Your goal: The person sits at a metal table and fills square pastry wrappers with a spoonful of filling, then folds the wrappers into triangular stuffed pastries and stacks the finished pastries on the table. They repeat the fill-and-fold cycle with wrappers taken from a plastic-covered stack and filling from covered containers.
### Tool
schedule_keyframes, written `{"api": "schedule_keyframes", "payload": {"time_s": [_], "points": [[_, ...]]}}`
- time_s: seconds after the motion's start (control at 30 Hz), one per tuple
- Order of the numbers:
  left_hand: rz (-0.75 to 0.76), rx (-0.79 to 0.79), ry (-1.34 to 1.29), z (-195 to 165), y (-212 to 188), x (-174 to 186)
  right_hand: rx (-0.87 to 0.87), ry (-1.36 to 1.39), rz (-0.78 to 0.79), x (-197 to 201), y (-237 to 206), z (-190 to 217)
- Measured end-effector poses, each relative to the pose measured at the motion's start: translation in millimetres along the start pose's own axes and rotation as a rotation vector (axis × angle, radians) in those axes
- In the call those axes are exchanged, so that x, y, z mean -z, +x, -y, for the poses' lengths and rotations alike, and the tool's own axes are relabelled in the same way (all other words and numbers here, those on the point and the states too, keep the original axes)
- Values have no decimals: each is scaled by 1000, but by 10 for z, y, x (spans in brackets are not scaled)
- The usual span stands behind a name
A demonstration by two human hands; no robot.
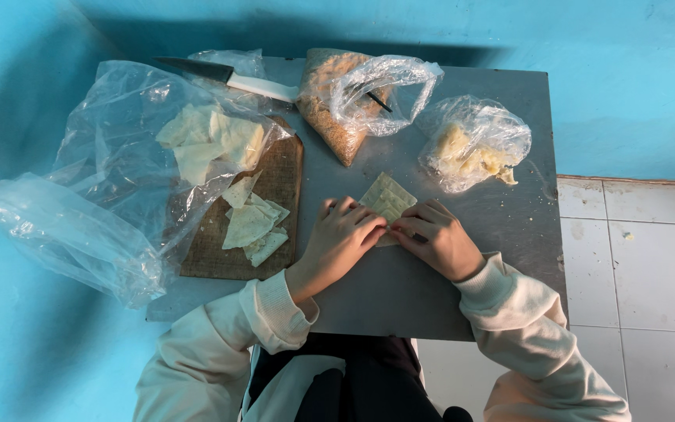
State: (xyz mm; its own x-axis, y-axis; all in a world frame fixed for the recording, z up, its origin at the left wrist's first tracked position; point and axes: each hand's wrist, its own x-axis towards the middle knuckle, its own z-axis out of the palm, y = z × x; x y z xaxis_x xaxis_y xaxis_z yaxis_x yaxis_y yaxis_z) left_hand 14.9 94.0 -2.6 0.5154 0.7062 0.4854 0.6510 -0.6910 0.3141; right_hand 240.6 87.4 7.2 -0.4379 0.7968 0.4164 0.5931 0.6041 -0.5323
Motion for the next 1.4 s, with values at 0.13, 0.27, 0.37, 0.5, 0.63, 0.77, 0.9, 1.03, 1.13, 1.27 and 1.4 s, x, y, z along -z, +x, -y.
{"api": "schedule_keyframes", "payload": {"time_s": [0.13, 0.27, 0.37, 0.5, 0.63, 0.77, 0.9, 1.03, 1.13, 1.27, 1.4], "points": [[-20, -35, 11, 1, -6, -10, -19, 47, 90, 27, 67, -120], [-26, -40, -13, 13, -8, 9, -15, 86, 192, 75, 157, -183], [-32, -27, -24, 9, 7, 2, -16, 81, 203, 110, 195, -154], [-18, -11, -3, 15, 13, -2, -74, 97, 210, 150, 182, -85], [2, 13, 4, 8, 10, -3, -11, 82, 145, 121, 160, -80], [3, -6, 5, 11, 17, -26, -10, 74, 102, 64, 138, -156], [18, -14, -12, 18, -8, -36, -34, 103, 96, 0, 103, -234], [-9, -43, 2, 19, 3, -57, -81, 138, 109, -25, 92, -277], [6, -41, 21, 18, 0, -62, -79, 142, 118, -8, 102, -266], [-12, -39, 34, 31, 11, -60, -38, 116, 64, 50, 127, -208], [-11, -33, 49, 24, 12, -48, 71, 62, 35, 83, 138, -137]]}}
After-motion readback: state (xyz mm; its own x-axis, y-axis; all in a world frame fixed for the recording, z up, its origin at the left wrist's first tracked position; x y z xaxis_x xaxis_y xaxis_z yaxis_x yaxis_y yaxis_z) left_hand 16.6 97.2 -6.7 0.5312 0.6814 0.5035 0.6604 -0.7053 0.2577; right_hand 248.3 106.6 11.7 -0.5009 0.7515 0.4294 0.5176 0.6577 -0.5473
